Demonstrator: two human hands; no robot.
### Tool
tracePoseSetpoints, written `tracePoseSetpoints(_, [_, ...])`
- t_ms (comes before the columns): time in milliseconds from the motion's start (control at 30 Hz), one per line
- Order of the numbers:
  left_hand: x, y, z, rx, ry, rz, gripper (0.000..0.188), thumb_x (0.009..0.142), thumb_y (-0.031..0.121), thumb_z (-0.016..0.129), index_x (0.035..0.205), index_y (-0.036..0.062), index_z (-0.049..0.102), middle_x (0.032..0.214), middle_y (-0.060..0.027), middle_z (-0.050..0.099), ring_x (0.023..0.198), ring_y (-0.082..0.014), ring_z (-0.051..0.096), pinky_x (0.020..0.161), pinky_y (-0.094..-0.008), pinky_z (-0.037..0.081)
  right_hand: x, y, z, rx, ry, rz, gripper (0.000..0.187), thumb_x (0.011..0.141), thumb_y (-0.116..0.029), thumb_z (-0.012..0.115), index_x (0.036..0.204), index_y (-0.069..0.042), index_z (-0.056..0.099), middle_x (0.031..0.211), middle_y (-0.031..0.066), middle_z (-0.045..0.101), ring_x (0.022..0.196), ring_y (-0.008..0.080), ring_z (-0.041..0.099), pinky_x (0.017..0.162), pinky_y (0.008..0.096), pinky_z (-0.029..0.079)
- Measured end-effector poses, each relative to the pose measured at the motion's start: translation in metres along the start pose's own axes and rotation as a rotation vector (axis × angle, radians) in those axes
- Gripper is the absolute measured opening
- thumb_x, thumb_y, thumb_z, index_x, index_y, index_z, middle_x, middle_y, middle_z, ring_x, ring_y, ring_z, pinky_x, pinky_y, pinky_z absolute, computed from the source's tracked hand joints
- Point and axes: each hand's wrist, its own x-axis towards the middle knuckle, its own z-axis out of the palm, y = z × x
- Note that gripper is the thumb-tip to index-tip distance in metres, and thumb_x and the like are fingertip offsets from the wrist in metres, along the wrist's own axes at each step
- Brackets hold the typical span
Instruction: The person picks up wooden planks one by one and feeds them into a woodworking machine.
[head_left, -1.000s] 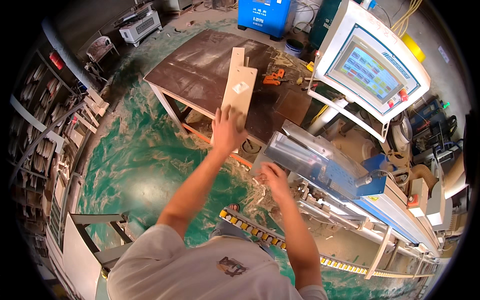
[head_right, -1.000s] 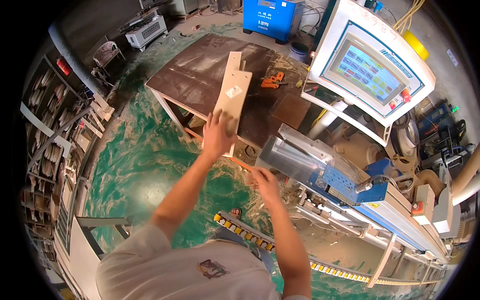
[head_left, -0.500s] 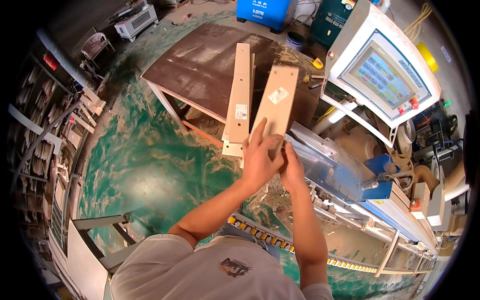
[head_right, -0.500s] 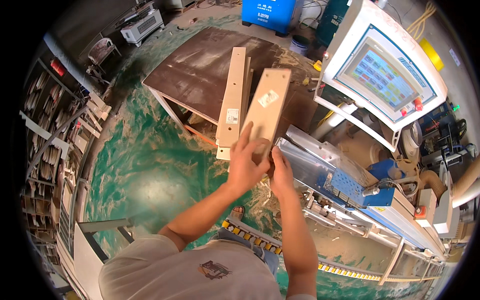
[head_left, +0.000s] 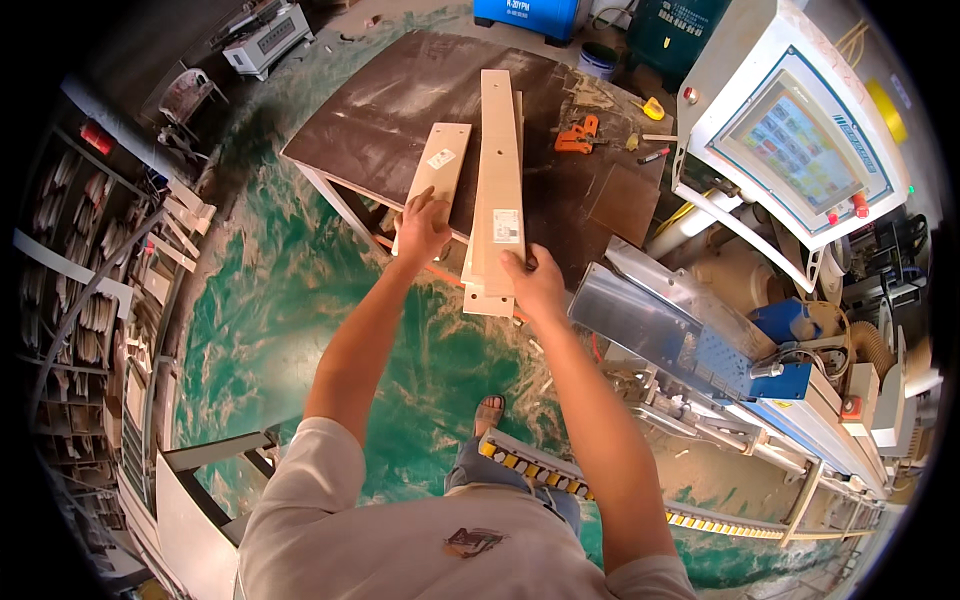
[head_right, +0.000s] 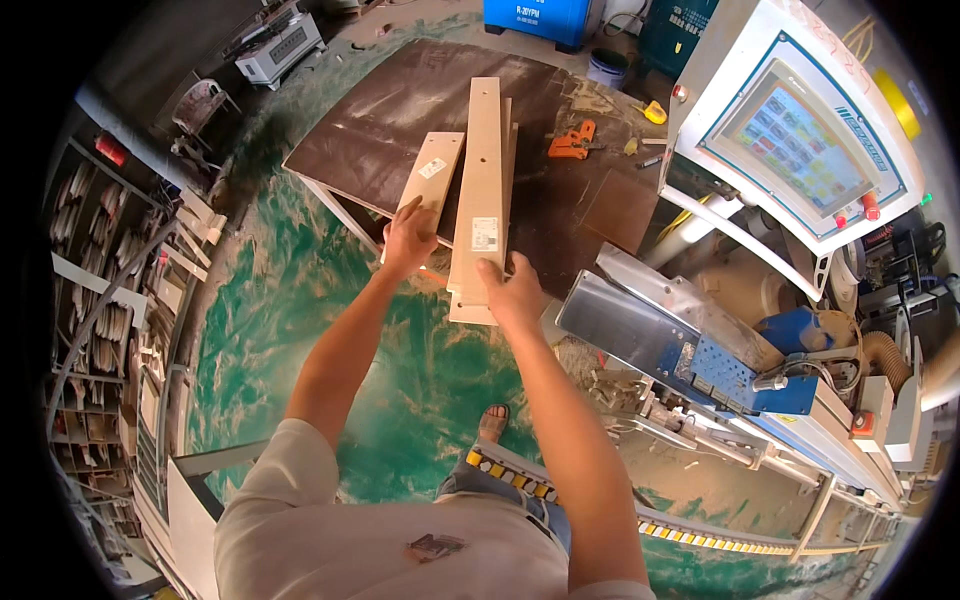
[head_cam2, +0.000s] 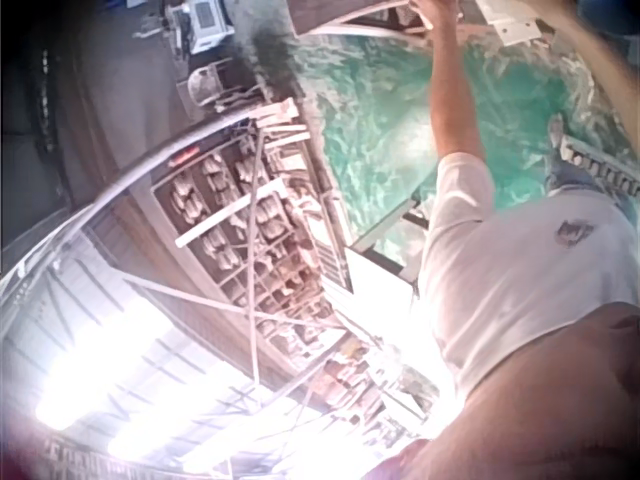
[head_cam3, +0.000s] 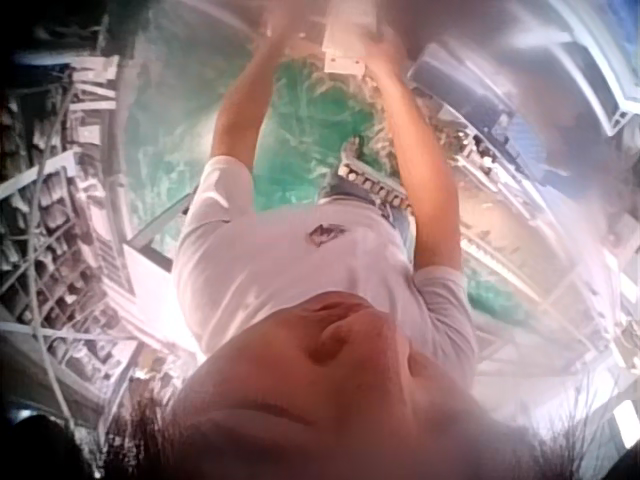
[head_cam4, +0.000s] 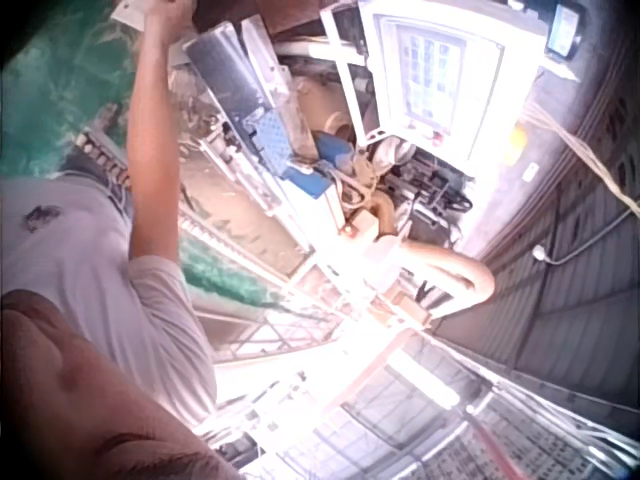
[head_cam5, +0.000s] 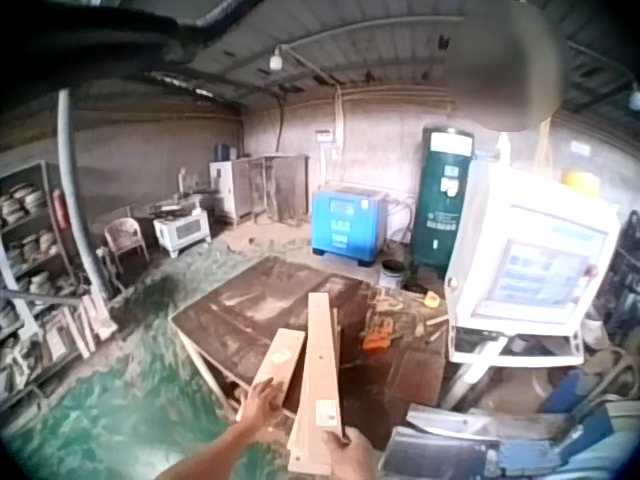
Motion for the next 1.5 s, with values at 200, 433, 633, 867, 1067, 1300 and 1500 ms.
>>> tracePoseSetpoints(200, [-0.003, 0.006, -0.006, -0.196, 0.273, -0.014, 0.032, 0.091, 0.017, 0.067, 0.123, 0.0128, 0.069, 0.136, -0.0112, 0.066, 0.131, -0.0316, 0.057, 0.112, -0.0529, 0.038, -0.057, -0.004, -0.066, 0.328, -0.187, 0.211, 0.039, 0.093, -0.025, 0.076, 0.118, 0.004, 0.07, 0.107, 0.0107, 0.073, 0.094, 0.016, 0.065, 0.082, 0.032, 0.051])
tracePoseSetpoints(433, [-0.166, 0.2, -0.066, -1.209, -0.384, -0.57, 0.036, 0.105, 0.025, 0.061, 0.127, -0.0041, 0.058, 0.103, -0.0121, 0.072, 0.089, -0.0186, 0.069, 0.083, -0.0331, 0.056, -0.199, 0.076, -0.221, 0.345, -0.393, 0.405, 0.04, 0.095, -0.022, 0.076, 0.127, 0.001, 0.066, 0.11, 0.0039, 0.07, 0.098, 0.0124, 0.063, 0.085, 0.0296, 0.049])
tracePoseSetpoints(633, [-0.183, 0.281, 0.024, -1.257, -0.638, -0.654, 0.046, 0.106, 0.031, 0.06, 0.138, -0.0009, 0.051, 0.117, -0.0131, 0.069, 0.098, -0.0218, 0.072, 0.083, -0.0371, 0.06, -0.248, 0.13, -0.248, 0.11, -0.228, 0.448, 0.044, 0.101, -0.041, 0.066, 0.119, -0.001, 0.068, 0.092, -0.0014, 0.063, 0.082, 0.0133, 0.05, 0.076, 0.0332, 0.044])
tracePoseSetpoints(867, [-0.233, 0.347, 0.127, -1.178, -1.099, -0.644, 0.041, 0.106, 0.033, 0.059, 0.13, 0.0009, 0.055, 0.106, -0.0103, 0.07, 0.089, -0.0208, 0.073, 0.076, -0.0362, 0.062, -0.27, 0.219, -0.236, -0.072, 0.318, 0.467, 0.058, 0.102, -0.052, 0.06, 0.091, 0.004, 0.068, 0.071, 0.0156, 0.058, 0.069, 0.0192, 0.052, 0.066, 0.04, 0.045])
tracePoseSetpoints(1067, [-0.235, 0.394, 0.191, -1.002, -1.127, -0.529, 0.053, 0.106, 0.051, 0.052, 0.111, 0.001, 0.067, 0.091, -0.0083, 0.07, 0.074, -0.0196, 0.07, 0.065, -0.0354, 0.06, -0.283, 0.238, -0.252, -0.019, 0.467, 0.588, 0.058, 0.104, -0.051, 0.06, 0.091, 0.005, 0.068, 0.068, 0.004, 0.056, 0.069, 0.0124, 0.049, 0.062, 0.0349, 0.042])
tracePoseSetpoints(1300, [-0.235, 0.422, 0.222, -0.876, -1.046, -0.637, 0.049, 0.105, 0.041, 0.054, 0.115, -0.0044, 0.07, 0.093, -0.0174, 0.074, 0.076, -0.028, 0.072, 0.063, -0.0398, 0.057, -0.219, 0.246, -0.29, 0.002, 0.382, 0.481, 0.06, 0.106, -0.048, 0.055, 0.13, 0.005, 0.065, 0.109, 0.0129, 0.071, 0.099, 0.0191, 0.063, 0.088, 0.0367, 0.051])
tracePoseSetpoints(1500, [-0.251, 0.44, 0.226, -0.885, -0.868, -0.639, 0.045, 0.104, 0.039, 0.059, 0.118, -0.0024, 0.07, 0.097, -0.0118, 0.073, 0.086, -0.0217, 0.071, 0.07, -0.0368, 0.056, -0.146, 0.279, -0.321, 0.555, 0.368, 0.472, 0.055, 0.105, -0.048, 0.058, 0.125, 0.003, 0.067, 0.104, 0.0045, 0.067, 0.089, 0.0113, 0.059, 0.079, 0.0298, 0.05])
